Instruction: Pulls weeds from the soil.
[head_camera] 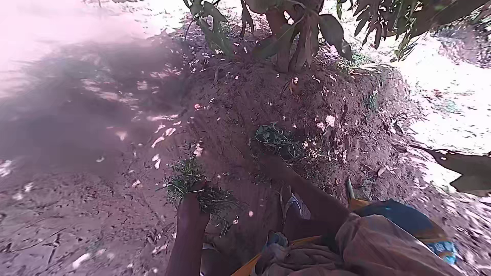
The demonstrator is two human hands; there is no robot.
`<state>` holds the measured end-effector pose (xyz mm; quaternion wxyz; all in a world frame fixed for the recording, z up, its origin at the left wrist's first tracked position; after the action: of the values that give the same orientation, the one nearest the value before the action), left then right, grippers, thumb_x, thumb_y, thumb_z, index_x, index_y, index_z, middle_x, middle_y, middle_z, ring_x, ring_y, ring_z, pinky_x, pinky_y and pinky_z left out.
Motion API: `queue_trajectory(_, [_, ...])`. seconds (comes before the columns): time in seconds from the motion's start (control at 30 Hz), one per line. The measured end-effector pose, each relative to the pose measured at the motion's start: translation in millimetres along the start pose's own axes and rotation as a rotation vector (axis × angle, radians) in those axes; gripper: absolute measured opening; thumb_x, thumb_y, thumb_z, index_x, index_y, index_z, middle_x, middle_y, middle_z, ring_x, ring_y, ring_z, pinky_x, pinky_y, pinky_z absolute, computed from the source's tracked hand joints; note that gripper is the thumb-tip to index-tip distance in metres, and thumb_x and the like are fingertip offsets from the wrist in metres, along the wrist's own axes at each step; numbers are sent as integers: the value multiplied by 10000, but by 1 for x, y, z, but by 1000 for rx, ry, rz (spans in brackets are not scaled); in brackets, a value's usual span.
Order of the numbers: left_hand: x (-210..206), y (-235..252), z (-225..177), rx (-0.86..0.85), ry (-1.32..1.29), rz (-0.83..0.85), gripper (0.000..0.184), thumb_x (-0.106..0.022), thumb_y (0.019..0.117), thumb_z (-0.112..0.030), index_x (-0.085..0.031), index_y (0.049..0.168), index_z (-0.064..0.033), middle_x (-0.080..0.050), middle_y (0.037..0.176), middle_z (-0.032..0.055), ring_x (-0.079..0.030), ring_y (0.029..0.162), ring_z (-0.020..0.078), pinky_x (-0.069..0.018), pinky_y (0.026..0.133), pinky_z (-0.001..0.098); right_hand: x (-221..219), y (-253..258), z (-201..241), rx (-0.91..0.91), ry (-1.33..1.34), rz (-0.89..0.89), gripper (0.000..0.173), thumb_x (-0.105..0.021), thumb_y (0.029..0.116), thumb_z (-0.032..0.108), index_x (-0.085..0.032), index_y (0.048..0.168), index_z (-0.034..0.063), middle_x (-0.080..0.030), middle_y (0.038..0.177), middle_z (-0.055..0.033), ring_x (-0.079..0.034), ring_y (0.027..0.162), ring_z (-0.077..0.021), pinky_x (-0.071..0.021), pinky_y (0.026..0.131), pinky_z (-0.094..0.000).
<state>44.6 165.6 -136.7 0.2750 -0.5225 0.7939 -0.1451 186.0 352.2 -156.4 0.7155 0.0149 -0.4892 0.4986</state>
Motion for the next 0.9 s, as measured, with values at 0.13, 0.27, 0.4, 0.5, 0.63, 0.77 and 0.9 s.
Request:
queue_trajectory(0.13, [-2,-2,-1,6,6,-8,162,-420,1082,-130,-542,979,-100,-614,672,-27,-632,569,67,-566,544,220,28,-2,-13,-72,96,-251,344,-476,1081,212,-688,1204,-29,-676,1208,-236,-626,1172,-368,-453,1019,-531])
queue_trajectory(0.27, [-1,-3,0,3,4,-4,163,-417,1080,-122,-541,977,-95,-614,681,-27,-634,577,71,-570,554,227,48,-1,-44,-240,78,-430,362,-503,1072,246,-673,1267,-7,-528,1479,-206,-447,1408,-381,-344,1149,-563])
queue_trajectory(0.4, [-1,-2,-2,-10,-6,5,159,-420,1075,-113,-546,980,-92,-615,679,-20,-633,577,71,-569,549,230,44,-6,-65,-319,118,-338,461,-479,1077,256,-524,1452,-9,-489,1516,-229,-404,1456,-367,-266,1206,-552])
queue_trajectory(0.5, [-2,-2,-2,8,-7,-15,148,-433,1072,-117,-546,982,-89,-609,686,-15,-627,578,75,-566,549,233,75,-21,-47,-136,256,-764,361,-510,1067,161,-606,1348,-43,-551,1429,-258,-506,1352,-391,-369,1143,-532])
queue_trajectory(0.63, [-1,0,1,17,2,-8,138,-432,1072,-118,-542,993,-88,-610,698,-16,-632,587,74,-571,556,235,120,-50,-24,94,324,-1255,434,-509,1026,95,-540,1441,-28,-454,1533,-259,-440,1430,-368,-382,1138,-514])
queue_trajectory(0.77, [1,1,0,1,-18,19,151,-416,1077,-121,-540,998,-86,-604,681,-19,-633,575,79,-574,551,234,100,-34,-70,-200,282,-1071,473,-530,1047,181,-500,1469,-31,-388,1586,-253,-367,1479,-400,-303,1194,-546])
queue_trajectory(0.9, [2,1,1,5,-11,23,161,-408,1079,-119,-545,1001,-83,-610,690,-12,-631,578,79,-570,549,235,87,-21,-85,-356,153,-889,438,-496,1079,268,-571,1412,-6,-458,1545,-236,-440,1421,-426,-351,1148,-591])
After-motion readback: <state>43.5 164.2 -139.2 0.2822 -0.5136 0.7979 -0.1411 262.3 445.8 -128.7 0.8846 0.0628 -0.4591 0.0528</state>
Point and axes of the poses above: each hand's wrist, its own y-axis towards the middle knuckle, its own x-axis out of the back of the hand, z = x × y, the point moved 2 cm from there along y, towards the middle knuckle
